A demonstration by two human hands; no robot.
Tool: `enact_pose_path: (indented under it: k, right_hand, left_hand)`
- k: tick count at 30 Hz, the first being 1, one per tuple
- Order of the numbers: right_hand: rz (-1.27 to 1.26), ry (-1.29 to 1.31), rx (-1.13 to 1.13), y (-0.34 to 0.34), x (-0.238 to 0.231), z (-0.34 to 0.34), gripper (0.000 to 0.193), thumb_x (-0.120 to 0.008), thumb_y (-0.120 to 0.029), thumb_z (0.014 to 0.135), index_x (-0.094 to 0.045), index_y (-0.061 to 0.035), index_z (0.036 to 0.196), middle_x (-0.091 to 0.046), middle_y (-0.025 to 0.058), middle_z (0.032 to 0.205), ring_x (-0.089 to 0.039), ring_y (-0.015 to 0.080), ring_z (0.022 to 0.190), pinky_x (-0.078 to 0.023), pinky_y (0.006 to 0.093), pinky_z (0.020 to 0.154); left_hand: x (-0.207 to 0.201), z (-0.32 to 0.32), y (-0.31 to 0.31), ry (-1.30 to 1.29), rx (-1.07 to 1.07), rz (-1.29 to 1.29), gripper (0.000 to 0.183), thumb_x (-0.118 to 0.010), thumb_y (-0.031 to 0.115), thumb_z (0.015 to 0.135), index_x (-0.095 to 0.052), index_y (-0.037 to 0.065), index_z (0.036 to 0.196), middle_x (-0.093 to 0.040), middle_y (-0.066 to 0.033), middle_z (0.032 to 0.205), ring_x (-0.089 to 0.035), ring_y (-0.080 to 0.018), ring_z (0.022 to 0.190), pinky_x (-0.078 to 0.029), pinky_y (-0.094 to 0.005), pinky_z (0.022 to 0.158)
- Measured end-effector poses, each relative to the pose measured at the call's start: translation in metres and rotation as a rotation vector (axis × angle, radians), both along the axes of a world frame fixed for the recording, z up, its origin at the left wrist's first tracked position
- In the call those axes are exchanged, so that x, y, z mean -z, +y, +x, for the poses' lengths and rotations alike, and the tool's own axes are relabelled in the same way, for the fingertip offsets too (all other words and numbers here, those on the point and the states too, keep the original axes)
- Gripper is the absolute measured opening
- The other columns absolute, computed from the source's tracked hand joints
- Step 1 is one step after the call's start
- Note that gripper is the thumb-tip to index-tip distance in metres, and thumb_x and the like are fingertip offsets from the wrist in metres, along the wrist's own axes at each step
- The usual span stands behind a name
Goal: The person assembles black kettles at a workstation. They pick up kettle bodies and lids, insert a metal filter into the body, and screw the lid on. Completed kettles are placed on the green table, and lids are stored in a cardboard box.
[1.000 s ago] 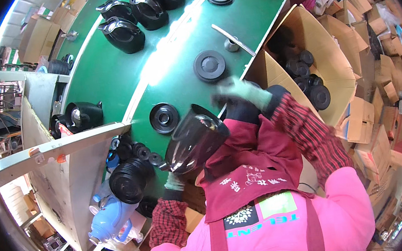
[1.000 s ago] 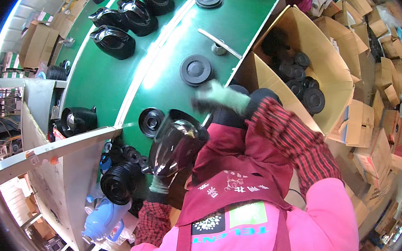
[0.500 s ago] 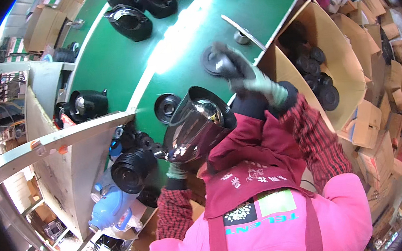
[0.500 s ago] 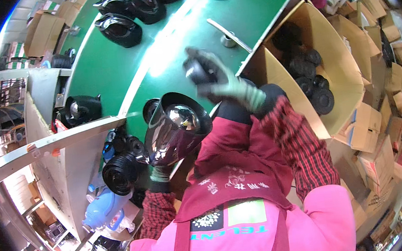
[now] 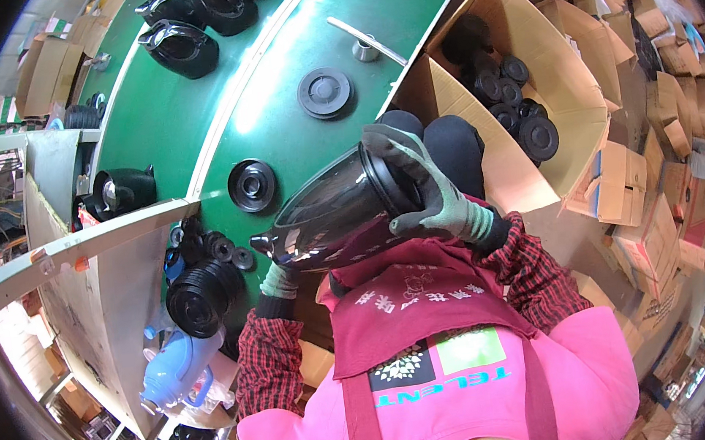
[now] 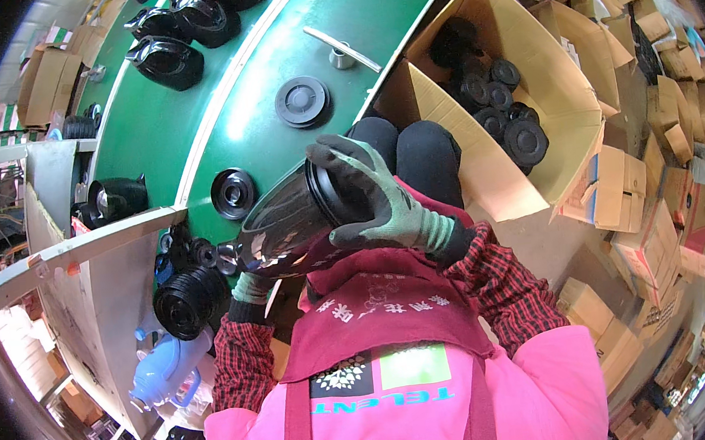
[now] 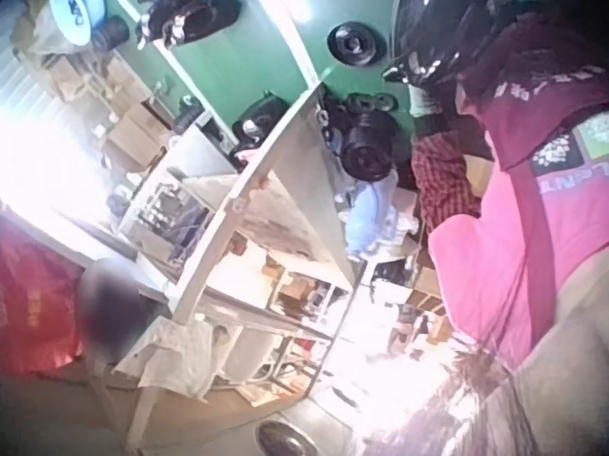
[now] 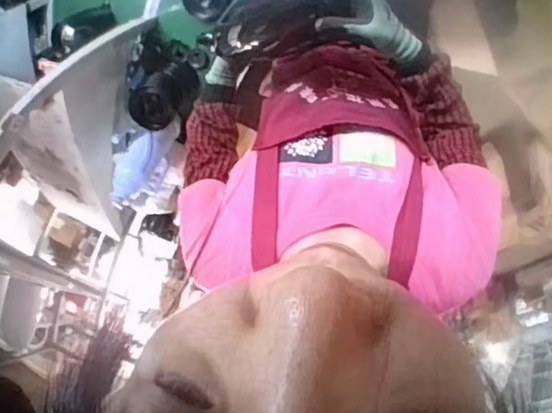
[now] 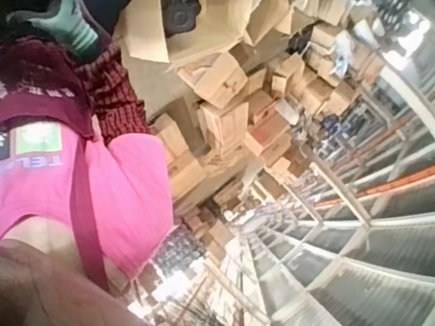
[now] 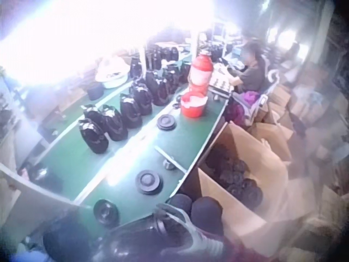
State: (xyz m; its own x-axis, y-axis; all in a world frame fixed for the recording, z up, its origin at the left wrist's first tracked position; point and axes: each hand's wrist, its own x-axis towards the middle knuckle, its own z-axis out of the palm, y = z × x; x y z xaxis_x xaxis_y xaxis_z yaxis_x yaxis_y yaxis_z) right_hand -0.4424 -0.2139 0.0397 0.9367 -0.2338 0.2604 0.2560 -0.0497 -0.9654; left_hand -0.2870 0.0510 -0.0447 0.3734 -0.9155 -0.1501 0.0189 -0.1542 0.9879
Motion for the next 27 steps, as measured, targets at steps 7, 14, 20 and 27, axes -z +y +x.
enact_pose_path:
  k: [7, 14, 20, 27]
  right_hand:
    - [0.362, 0.023, 0.102, 0.015, 0.017, -0.018, 0.085, -0.073, -0.043, 0.09, -0.034, -0.0098, 0.158, -0.033, 0.0147, 0.158, -0.033, 0.0262, 0.145, -0.024, 0.0409, 0.12]
    - [0.429, 0.047, 0.175, 0.004, 0.002, -0.009, 0.076, -0.054, -0.045, 0.102, -0.025, -0.0049, 0.16, -0.039, 0.0111, 0.154, -0.039, 0.0217, 0.14, -0.027, 0.0352, 0.118]
    - [-0.18, -0.149, 0.211, 0.003, -0.024, -0.02, 0.084, -0.071, -0.052, 0.088, -0.044, -0.0051, 0.153, -0.041, 0.0208, 0.15, -0.04, 0.0353, 0.14, -0.029, 0.0444, 0.117]
    - [0.297, -0.029, 0.305, 0.024, 0.019, -0.04, 0.071, -0.058, -0.052, 0.099, -0.046, -0.0034, 0.149, -0.047, 0.0139, 0.149, -0.047, 0.026, 0.134, -0.034, 0.0391, 0.116]
  left_hand:
    - [0.014, -0.001, 0.033, 0.169, -0.082, -0.033, 0.052, -0.074, 0.019, 0.093, -0.056, 0.004, 0.139, -0.063, -0.0127, 0.133, -0.065, -0.0271, 0.111, -0.057, -0.0364, 0.089]
    - [0.042, 0.031, 0.054, 0.187, -0.14, -0.213, 0.051, -0.075, 0.018, 0.092, -0.056, 0.004, 0.138, -0.062, -0.0128, 0.134, -0.065, -0.0278, 0.11, -0.056, -0.0364, 0.09]
    - [0.002, 0.005, 0.021, -0.276, 0.17, -0.098, 0.049, -0.077, 0.017, 0.089, -0.061, 0.003, 0.133, -0.064, -0.0139, 0.131, -0.065, -0.0288, 0.111, -0.053, -0.0391, 0.096]
    - [-0.071, 0.021, -0.011, -0.601, 0.139, -0.005, 0.041, -0.075, 0.018, 0.088, -0.067, 0.003, 0.125, -0.068, -0.0137, 0.121, -0.067, -0.0294, 0.107, -0.051, -0.0408, 0.099]
